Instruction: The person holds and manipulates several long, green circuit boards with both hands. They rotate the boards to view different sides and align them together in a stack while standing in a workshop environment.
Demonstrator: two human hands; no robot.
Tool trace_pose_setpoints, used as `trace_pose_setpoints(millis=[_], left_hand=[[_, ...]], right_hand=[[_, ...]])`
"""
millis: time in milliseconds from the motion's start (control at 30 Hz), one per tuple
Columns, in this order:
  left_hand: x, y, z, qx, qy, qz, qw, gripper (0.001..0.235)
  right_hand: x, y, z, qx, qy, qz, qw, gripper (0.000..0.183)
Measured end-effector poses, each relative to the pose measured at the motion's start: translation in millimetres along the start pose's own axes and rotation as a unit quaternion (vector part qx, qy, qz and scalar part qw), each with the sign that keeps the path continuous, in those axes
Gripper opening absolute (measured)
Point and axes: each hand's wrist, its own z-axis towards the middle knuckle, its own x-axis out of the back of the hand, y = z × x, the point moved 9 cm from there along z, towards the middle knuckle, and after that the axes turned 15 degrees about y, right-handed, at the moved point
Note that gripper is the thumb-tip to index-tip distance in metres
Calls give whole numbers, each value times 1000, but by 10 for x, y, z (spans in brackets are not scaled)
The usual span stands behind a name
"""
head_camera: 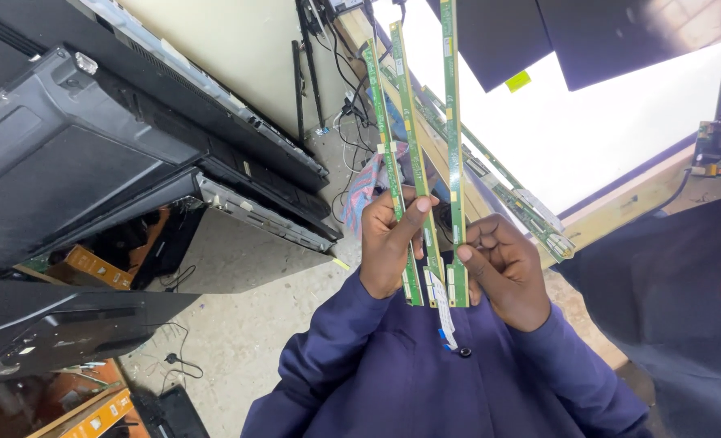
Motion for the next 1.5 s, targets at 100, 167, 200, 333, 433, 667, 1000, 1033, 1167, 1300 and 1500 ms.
trace_pose_setpoints(millis=[100, 167, 200, 333, 433, 667, 1000, 1033, 1167, 1300, 1500], left_hand=[[15, -3, 14, -10, 4, 4, 1000, 21], [-14, 56, 14, -9, 4, 5, 1000, 21], [-29, 85, 15, -8, 5, 7, 1000, 21], [38, -82, 17, 0, 4, 1, 1000, 21], [41, -96, 18, -11, 6, 6, 1000, 18], [8, -68, -19, -4, -6, 42, 999, 22], [38, -193, -37, -16, -22, 86, 996, 25], [34, -184, -35, -15, -22, 87, 996, 25], [16, -133, -44, -22, -21, 83, 996, 23], [-7, -75, -55, -32, -21, 87, 995, 23], [-12, -36, -61, -30, -16, 103, 994, 24]], right_hand=[[-5, -4, 4, 1, 0, -6, 1000, 9], [-2, 8, 11, 0, -1, -6, 1000, 9], [-3, 14, 16, -2, -3, -7, 1000, 10], [21, 57, 9, -6, -2, -10, 1000, 10], [10, 64, 11, 0, -10, -7, 1000, 10], [-97, -32, 42, -16, -29, -83, 996, 11], [-112, 2, 43, -34, -32, -118, 992, 15], [-112, 5, 43, -34, -32, -118, 992, 15], [-106, 7, 27, -43, -30, -117, 992, 14], [-105, -5, 12, -45, -31, -114, 992, 14], [-96, -16, 13, -39, -23, -109, 993, 15]])
